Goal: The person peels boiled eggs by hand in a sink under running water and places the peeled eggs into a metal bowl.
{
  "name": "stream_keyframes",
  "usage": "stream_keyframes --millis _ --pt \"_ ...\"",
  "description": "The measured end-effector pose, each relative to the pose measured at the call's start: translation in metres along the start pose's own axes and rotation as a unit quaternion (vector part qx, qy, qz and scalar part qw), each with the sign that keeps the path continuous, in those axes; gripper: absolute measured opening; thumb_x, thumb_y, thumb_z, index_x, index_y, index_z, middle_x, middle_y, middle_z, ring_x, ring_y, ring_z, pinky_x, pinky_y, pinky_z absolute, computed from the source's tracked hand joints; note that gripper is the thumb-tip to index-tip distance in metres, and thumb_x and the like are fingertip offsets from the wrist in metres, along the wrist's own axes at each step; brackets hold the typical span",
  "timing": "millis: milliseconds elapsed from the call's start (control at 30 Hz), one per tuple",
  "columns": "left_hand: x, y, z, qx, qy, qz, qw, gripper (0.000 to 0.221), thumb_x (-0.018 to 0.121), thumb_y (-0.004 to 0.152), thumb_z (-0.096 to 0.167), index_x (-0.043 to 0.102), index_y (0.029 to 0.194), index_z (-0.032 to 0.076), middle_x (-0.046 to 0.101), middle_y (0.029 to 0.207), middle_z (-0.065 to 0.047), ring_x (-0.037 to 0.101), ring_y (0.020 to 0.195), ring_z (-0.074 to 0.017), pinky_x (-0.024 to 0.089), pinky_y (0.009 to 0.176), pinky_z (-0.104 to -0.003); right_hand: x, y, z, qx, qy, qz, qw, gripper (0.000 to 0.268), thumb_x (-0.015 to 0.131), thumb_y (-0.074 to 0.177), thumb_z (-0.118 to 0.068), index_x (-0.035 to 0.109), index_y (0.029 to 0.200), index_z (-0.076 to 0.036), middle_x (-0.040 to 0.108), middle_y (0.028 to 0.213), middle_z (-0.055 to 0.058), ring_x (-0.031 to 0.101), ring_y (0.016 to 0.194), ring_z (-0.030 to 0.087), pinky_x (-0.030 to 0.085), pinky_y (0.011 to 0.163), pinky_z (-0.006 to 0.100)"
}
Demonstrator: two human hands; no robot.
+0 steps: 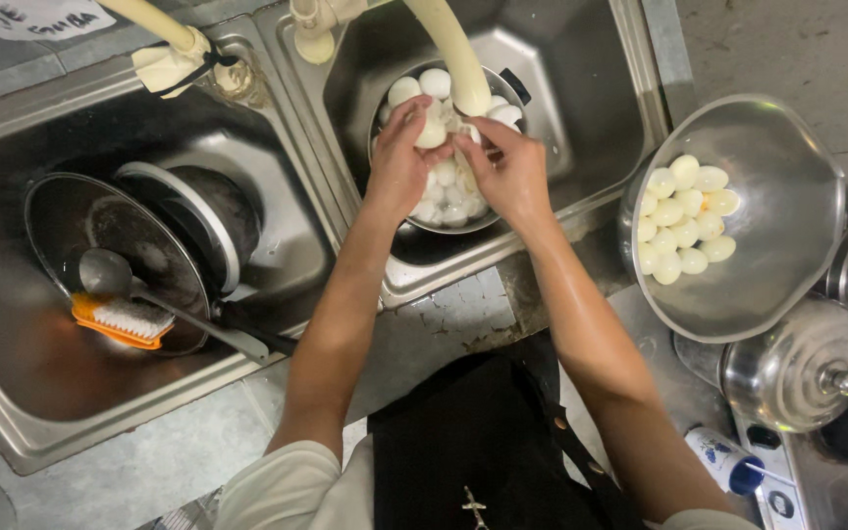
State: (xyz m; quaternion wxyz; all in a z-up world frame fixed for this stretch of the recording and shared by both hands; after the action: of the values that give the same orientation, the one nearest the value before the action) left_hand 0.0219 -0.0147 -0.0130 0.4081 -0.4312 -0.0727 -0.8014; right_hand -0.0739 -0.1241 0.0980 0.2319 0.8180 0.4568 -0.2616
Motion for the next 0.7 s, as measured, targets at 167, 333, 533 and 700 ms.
stream_keyframes --millis 167,333,533,700 --pt "-0.001 0.008 -0.005 0.047 0.227 0.041 0.972 0.038 0.066 0.098 0.017 0.055 0.133 0.006 0.064 0.122 -0.014 0.072 0.098 -0.0241 0.062 0.084 -0.035 0.001 -0.017 0.025 -0.011 -0.086 -0.177 0.98 0.037 0.084 0.087 -0.016 0.072 0.117 0.003 0.074 0.098 0.022 0.072 0.077 0.026 0.056 0.07 0.038" --pt "0.023 -0.001 0.008 0.091 0.439 0.054 0.892 0.05 0.076 0.091 0.027 0.049 0.126 0.004 0.073 0.101 -0.021 0.075 0.095 -0.0318 0.058 0.083 -0.041 0.005 -0.008 0.045 0.064 0.019 -0.129 0.989 0.023 0.069 0.097 -0.009 0.075 0.117 0.0 0.079 0.1 0.012 0.075 0.086 0.015 0.06 0.075 0.032" --pt "-0.005 -0.044 0.021 0.169 0.517 0.104 0.832 0.045 0.076 0.096 0.029 0.053 0.122 0.002 0.07 0.116 -0.024 0.069 0.106 -0.0425 0.056 0.086 -0.046 0.044 0.029 0.042 0.144 0.216 -0.143 0.955 0.016 0.067 0.098 -0.007 0.072 0.111 0.002 0.076 0.095 0.009 0.073 0.084 0.013 0.062 0.07 0.028" --pt "-0.037 -0.076 0.007 0.171 0.547 0.109 0.812 0.044 0.073 0.097 0.026 0.057 0.13 0.002 0.066 0.123 -0.024 0.067 0.108 -0.043 0.056 0.09 -0.047 0.08 0.071 0.064 0.196 0.164 -0.22 0.941 0.023 0.061 0.106 -0.014 0.076 0.104 0.004 0.074 0.08 0.014 0.066 0.064 0.019 0.056 0.059 0.032"
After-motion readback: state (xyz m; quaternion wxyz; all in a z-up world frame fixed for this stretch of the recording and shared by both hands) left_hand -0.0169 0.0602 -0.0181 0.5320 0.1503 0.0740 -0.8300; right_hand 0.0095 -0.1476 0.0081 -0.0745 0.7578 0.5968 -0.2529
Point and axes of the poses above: each hand's wrist, its own y-axis towards the middle knuckle, its own x-axis out of the palm, z = x × y, the point moved 3 cm from there along y, towards the middle knuckle
